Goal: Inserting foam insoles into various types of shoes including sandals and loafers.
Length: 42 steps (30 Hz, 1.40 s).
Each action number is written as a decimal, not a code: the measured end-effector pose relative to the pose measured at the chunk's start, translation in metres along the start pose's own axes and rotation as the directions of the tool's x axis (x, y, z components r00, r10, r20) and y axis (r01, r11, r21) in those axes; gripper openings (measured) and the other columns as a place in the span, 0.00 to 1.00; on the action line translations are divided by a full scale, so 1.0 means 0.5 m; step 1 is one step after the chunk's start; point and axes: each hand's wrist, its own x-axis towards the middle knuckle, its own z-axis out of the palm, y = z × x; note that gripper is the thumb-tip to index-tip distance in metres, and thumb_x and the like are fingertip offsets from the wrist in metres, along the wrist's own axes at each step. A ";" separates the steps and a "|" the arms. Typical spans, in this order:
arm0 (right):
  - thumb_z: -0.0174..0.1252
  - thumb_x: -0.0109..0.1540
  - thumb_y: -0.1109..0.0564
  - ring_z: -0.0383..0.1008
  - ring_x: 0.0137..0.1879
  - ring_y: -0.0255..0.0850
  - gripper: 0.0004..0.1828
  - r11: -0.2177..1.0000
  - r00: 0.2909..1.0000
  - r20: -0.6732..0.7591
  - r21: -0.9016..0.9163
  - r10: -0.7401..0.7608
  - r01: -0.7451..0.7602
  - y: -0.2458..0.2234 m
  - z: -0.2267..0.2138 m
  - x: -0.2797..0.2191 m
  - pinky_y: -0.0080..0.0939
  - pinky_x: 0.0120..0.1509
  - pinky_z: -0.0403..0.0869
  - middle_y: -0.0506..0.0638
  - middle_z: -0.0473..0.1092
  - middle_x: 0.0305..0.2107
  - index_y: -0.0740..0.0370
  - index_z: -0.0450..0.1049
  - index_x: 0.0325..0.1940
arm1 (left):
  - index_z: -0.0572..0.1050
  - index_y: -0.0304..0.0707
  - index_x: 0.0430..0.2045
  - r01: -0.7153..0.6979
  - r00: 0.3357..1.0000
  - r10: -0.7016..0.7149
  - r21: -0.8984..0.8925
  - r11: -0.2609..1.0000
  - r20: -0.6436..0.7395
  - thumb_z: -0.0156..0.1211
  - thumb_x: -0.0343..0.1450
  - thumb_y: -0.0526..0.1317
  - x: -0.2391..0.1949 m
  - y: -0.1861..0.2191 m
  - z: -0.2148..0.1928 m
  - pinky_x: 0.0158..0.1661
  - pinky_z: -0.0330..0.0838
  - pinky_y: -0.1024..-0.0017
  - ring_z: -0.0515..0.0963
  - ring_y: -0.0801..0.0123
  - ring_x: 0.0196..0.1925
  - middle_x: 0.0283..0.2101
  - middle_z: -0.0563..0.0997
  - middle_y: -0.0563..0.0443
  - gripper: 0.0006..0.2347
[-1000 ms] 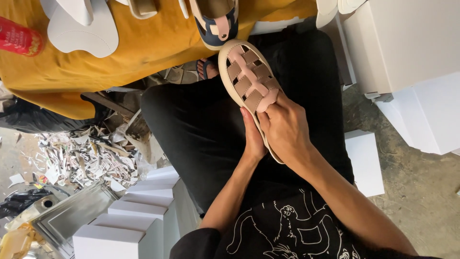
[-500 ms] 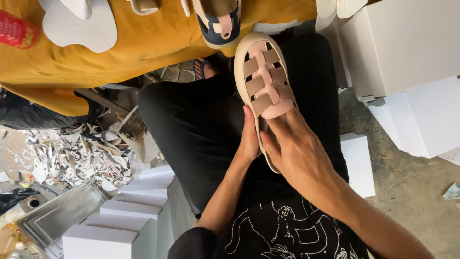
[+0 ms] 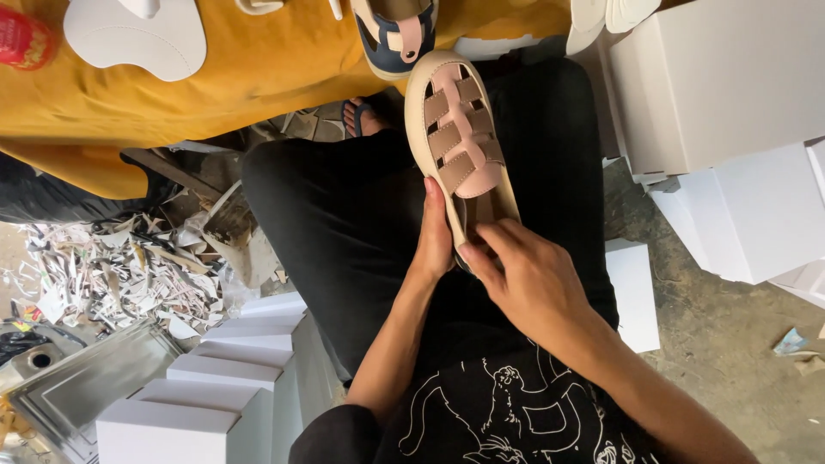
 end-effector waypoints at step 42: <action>0.67 0.59 0.59 0.75 0.56 0.69 0.31 0.898 0.893 0.350 0.230 0.284 -0.376 -0.029 -0.055 0.050 0.63 0.53 0.81 0.67 0.61 0.53 0.70 0.55 0.56 | 0.37 0.35 0.75 -0.067 0.998 0.064 0.212 0.975 0.024 0.23 0.78 0.63 0.021 -0.081 -0.026 0.74 0.42 0.44 0.47 0.38 0.78 0.77 0.44 0.28 0.36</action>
